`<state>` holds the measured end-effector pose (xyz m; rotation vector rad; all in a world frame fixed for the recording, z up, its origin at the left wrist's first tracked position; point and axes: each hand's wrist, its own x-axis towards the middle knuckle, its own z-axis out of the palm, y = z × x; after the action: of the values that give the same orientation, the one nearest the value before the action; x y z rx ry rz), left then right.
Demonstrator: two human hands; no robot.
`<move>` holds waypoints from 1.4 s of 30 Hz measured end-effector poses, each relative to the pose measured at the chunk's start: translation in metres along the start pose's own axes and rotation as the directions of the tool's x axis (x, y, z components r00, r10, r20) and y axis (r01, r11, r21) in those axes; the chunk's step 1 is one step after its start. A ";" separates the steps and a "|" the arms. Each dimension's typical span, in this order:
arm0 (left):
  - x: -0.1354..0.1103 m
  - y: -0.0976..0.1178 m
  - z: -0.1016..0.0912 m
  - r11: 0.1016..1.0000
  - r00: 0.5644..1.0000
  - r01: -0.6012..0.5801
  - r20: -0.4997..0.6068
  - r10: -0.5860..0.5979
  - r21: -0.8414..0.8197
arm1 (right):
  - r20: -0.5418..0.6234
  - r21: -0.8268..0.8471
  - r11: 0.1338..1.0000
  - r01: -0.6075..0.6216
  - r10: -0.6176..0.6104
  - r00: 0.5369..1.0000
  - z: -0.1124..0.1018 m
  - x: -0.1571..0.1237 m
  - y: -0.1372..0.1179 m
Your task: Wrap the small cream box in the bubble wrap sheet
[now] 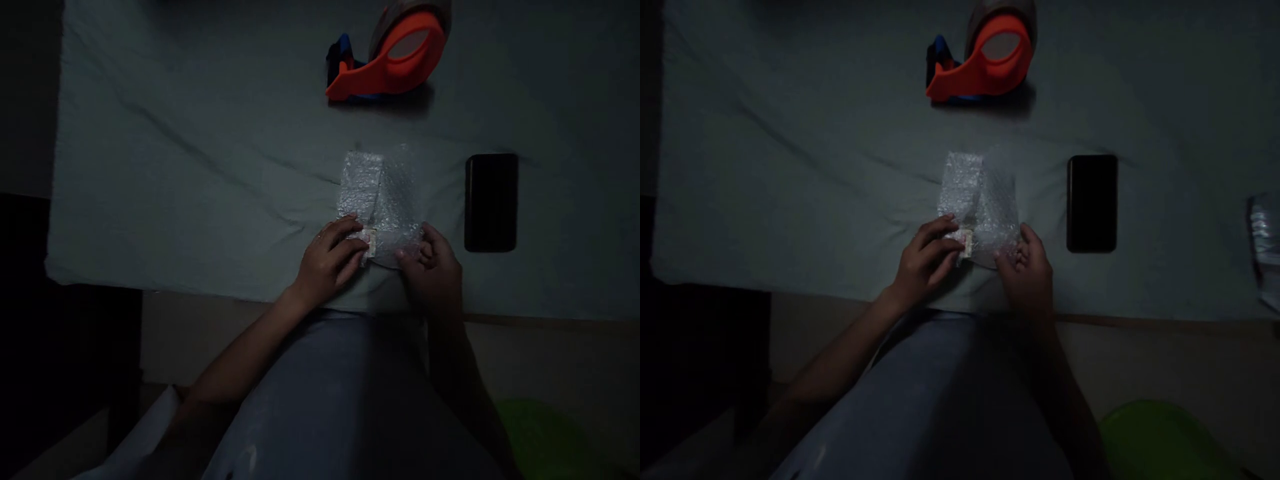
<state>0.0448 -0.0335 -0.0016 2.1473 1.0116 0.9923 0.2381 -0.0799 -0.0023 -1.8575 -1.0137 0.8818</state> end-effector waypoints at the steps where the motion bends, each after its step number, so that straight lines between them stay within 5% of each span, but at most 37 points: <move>1: 0.000 0.001 0.001 1.000 1.000 0.006 -0.005 -0.006 0.007 | 0.027 0.025 1.000 -0.011 0.011 1.000 0.004 0.001 -0.006; 6: -0.002 0.002 0.006 1.000 0.999 0.017 -0.041 -0.016 0.007 | 0.066 0.092 0.995 -0.030 0.024 0.998 0.023 -0.005 -0.040; 11: -0.005 0.000 0.013 0.999 0.993 -0.023 -0.117 0.018 -0.036 | 0.073 -0.031 0.986 0.161 -0.158 0.985 0.035 -0.018 -0.055; 17: -0.008 -0.004 0.004 0.987 0.999 0.025 -0.020 -0.028 -0.157 | 0.265 -0.241 0.834 0.497 -0.436 0.860 0.028 -0.021 -0.060; 22: -0.002 -0.019 -0.018 0.985 0.973 -0.134 0.176 0.151 -0.107 | 0.363 -0.473 0.655 0.589 -0.464 0.808 0.030 -0.025 -0.055; 28: 0.007 -0.028 -0.030 0.979 0.967 -0.145 0.230 0.109 0.144 | 0.232 -0.364 0.644 0.673 -0.637 0.735 0.028 -0.019 -0.040; 32: 0.006 -0.025 -0.028 0.981 0.976 -0.128 0.196 0.099 0.143 | 0.364 -0.336 0.523 0.783 -0.694 0.621 0.023 -0.014 -0.030; 37: 0.013 -0.013 -0.029 0.995 0.997 -0.021 0.076 0.013 0.099 | 0.476 -0.361 0.473 0.804 -0.648 0.595 0.020 -0.013 -0.027; 40: 0.029 -0.005 -0.026 0.976 0.974 0.217 -0.063 -0.216 0.002 | 0.490 -0.382 0.444 0.810 -0.646 0.585 0.021 -0.012 -0.028; 42: 0.044 -0.003 -0.020 0.937 0.935 0.349 -0.061 -0.349 -0.021 | 0.487 -0.385 0.437 0.813 -0.652 0.581 0.022 -0.012 -0.028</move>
<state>0.0466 0.0075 0.0245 1.8479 1.3592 0.8923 0.2055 -0.0742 0.0158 -1.4314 -2.2667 0.2523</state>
